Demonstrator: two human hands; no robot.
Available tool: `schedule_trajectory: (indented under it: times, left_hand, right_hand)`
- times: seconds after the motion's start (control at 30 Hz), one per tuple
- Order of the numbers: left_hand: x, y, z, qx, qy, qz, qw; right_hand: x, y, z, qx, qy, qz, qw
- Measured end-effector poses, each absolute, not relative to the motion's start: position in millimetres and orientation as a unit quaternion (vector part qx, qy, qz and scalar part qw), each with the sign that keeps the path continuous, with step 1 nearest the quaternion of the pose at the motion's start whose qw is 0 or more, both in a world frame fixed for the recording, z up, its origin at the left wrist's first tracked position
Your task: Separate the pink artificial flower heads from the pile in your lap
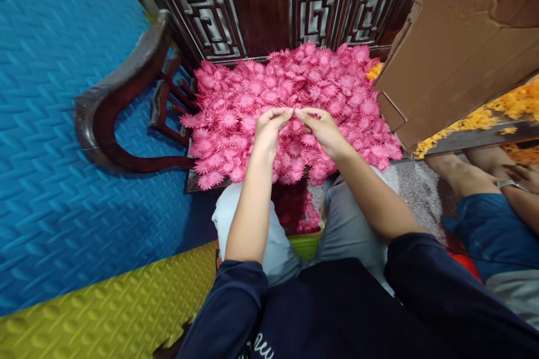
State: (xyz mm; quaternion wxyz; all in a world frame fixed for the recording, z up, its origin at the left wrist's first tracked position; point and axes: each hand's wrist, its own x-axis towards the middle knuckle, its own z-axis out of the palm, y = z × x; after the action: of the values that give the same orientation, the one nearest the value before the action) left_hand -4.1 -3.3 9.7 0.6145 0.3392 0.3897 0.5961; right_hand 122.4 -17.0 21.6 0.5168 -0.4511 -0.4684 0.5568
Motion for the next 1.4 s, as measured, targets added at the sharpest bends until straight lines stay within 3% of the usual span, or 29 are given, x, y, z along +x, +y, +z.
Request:
schedule_trajectory:
  times: [0.17,0.47,0.83,0.97,1.2,1.4]
  left_hand:
    - [-5,-6,15,0.352,0.376,0.556,0.652]
    - [-8,-3,13,0.302,0.412,0.562,0.650]
    - [-47,27,-18,0.293,0.530,0.729,0.318]
    - [-46,19,-12,0.394,0.557,0.668,0.300]
    - [-20,-8,12,0.580,0.473,0.537,0.389]
    - [-15,-9,13,0.620,0.478,0.510,0.357]
  right_hand:
    - [126,-14,16,-0.438,-0.474,0.528,0.552]
    - [131,-10,18,-0.462,-0.420,0.572,0.533]
    - [143,-3,18,-0.506,-0.362,0.544,0.563]
    - [145,-5,18,-0.495,-0.405,0.546,0.540]
    - [135,-13,20,-0.462,-0.464,0.541,0.528]
    - [132,-13,18,-0.453,-0.498,0.524,0.521]
